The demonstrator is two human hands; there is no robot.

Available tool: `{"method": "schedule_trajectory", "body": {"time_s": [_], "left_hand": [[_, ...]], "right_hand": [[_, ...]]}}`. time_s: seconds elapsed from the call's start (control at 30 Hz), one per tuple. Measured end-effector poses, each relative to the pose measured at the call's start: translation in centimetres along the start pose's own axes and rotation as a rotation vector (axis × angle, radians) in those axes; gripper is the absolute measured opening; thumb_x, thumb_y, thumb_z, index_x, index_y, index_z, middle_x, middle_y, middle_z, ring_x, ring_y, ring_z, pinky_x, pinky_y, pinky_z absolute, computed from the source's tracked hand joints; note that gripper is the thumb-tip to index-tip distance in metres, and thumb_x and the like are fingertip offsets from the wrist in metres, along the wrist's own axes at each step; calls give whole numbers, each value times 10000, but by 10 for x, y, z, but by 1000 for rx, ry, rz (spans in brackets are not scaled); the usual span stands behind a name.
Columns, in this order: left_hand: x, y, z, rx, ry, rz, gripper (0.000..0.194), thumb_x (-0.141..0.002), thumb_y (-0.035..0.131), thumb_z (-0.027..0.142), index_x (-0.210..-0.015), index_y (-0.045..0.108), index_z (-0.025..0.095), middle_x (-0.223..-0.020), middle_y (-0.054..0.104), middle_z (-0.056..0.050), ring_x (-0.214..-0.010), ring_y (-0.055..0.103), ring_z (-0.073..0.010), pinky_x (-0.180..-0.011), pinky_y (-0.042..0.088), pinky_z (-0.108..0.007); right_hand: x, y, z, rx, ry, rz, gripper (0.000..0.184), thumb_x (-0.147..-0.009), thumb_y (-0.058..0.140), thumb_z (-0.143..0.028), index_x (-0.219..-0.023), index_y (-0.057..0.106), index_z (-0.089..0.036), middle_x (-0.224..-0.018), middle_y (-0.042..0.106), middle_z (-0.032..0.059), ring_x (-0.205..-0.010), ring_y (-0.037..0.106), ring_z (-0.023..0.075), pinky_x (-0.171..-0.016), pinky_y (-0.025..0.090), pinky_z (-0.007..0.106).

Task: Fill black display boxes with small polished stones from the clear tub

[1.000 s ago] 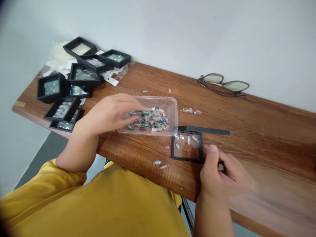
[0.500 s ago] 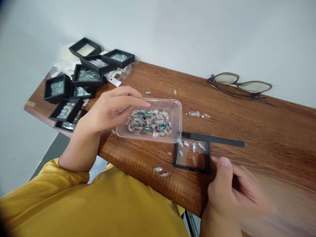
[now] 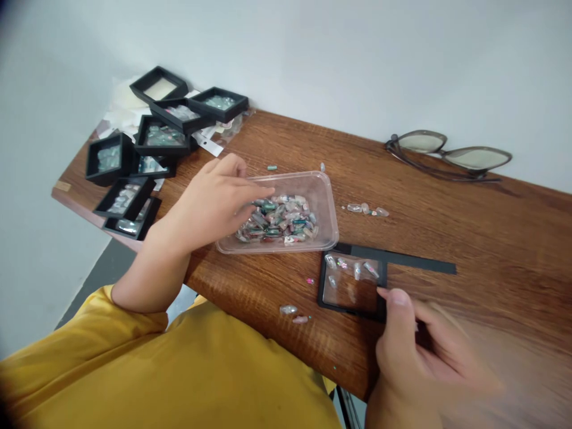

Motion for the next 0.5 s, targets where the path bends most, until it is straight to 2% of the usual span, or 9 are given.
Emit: {"method": "schedule_trajectory", "body": {"time_s": [0.1, 0.2, 0.33, 0.5], "left_hand": [[0, 4, 5, -23, -2, -18, 434, -875, 514, 45, -1158, 804, 201, -1036, 803, -108, -1260, 600, -368, -1021, 474, -566], [1, 9, 5, -50, 10, -21, 443, -886, 486, 37, -1173, 793, 178, -1089, 815, -114, -1343, 564, -364, -1110, 426, -578], [0, 10, 4, -45, -21, -46, 442, -877, 518, 54, -1187, 796, 202, -1115, 813, -105, -1279, 606, -341, -1083, 456, -538], [-2, 5, 2, -16, -28, -61, 358, -912, 554, 105, -1111, 822, 232, -1044, 810, -78, -1203, 660, -316, -1056, 490, -503]], "right_hand": [[-2, 3, -2, -63, 0, 2, 160, -902, 770, -358, -935, 825, -212, -910, 734, 84, -725, 663, 171, -739, 523, 331], [-4, 4, -2, -80, -15, -8, 144, -889, 772, -333, -939, 830, -211, -896, 733, 75, -713, 651, 162, -725, 499, 314], [-6, 5, -2, -80, -50, -34, 149, -887, 770, -350, -913, 829, -216, -874, 729, 64, -695, 639, 159, -693, 471, 300], [-6, 4, -6, -60, -59, -55, 151, -887, 778, -348, -918, 830, -210, -880, 730, 62, -722, 652, 165, -736, 497, 314]]}}
Point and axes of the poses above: each hand's wrist, its own x-axis away from the middle knuckle, its own y-axis out of the palm, z = x × y, the point moved 1 cm from there along -x, towards the middle knuckle
